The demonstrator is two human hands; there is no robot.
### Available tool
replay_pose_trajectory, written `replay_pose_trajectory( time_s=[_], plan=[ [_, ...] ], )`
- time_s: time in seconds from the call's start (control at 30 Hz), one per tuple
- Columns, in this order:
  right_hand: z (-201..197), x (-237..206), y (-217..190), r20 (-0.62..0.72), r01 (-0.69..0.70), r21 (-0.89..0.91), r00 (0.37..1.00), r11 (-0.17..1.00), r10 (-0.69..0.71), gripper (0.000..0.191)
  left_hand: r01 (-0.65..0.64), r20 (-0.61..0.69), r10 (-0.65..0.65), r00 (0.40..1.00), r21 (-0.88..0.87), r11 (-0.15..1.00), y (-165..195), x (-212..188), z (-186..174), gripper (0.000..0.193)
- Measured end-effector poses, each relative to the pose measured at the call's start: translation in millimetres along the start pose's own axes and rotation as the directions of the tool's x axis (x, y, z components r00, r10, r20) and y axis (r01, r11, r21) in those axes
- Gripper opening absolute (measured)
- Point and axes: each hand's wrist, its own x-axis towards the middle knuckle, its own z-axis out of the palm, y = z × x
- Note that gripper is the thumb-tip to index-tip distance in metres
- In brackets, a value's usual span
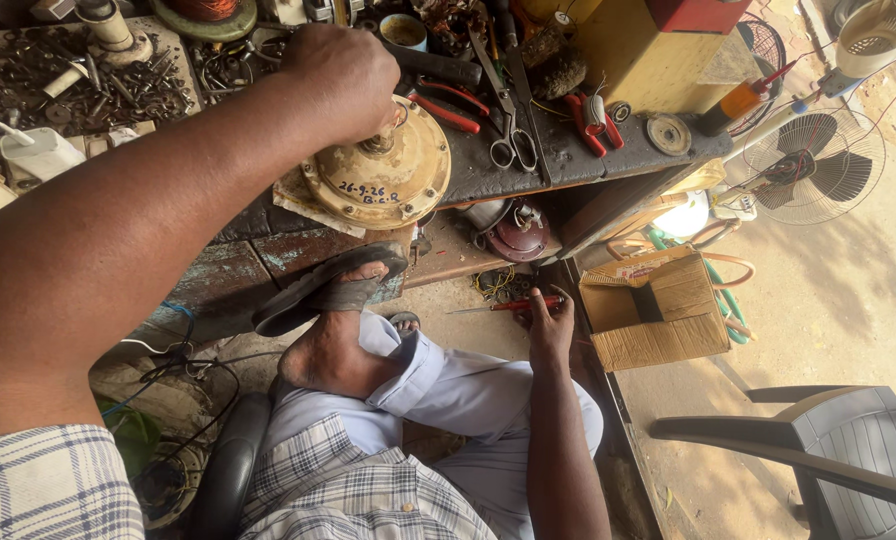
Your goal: The person works on a circular electrical component on a cluttered workbench, using a screwdriver to adjust wires and parts. The hands manipulate the component and tools while seated, with the workspace visible from an overhead perspective.
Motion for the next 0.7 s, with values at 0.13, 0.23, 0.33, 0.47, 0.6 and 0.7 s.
replay_pose_trajectory(
  time_s=[0.13, 0.23, 0.33, 0.47, 0.6, 0.7],
  plan=[
    [0.9, 0.3, -0.7, -0.001, -0.008, 0.003, 1.0, 1.0, 0.008, 0.048, 0.057, 0.061, -0.055, 0.997, -0.033, 0.998, 4.6, 1.2, 8.1, 0.034],
    [1.2, -0.2, -2.1, -0.006, -0.011, -0.014, 1.0, 1.0, 0.011, 0.048, 0.15, -0.017, -0.155, 0.988, -0.178, 0.972, 6.4, 4.1, 19.4, 0.038],
    [1.1, -1.3, -3.5, -0.005, -0.019, -0.009, 1.0, 1.0, 0.019, 0.049, 0.256, 0.014, -0.26, 0.966, -0.222, 0.941, 10.6, 12.6, 30.7, 0.047],
    [0.4, -3.1, -5.0, -0.001, -0.013, -0.021, 1.0, 1.0, 0.013, 0.049, 0.277, 0.047, -0.274, 0.961, -0.08, 0.957, 16.7, 26.2, 41.6, 0.022],
    [-0.4, -4.0, -5.4, 0.007, 0.005, -0.035, 1.0, 0.999, -0.005, 0.049, 0.295, 0.102, -0.285, 0.953, -0.1, 0.95, 20.0, 29.4, 48.3, 0.021],
    [-1.8, -5.2, -5.1, 0.0, 0.013, -0.035, 1.0, 0.999, -0.013, 0.049, 0.331, 0.072, -0.324, 0.943, -0.132, 0.934, 22.7, 29.3, 48.0, 0.019]
  ],
)
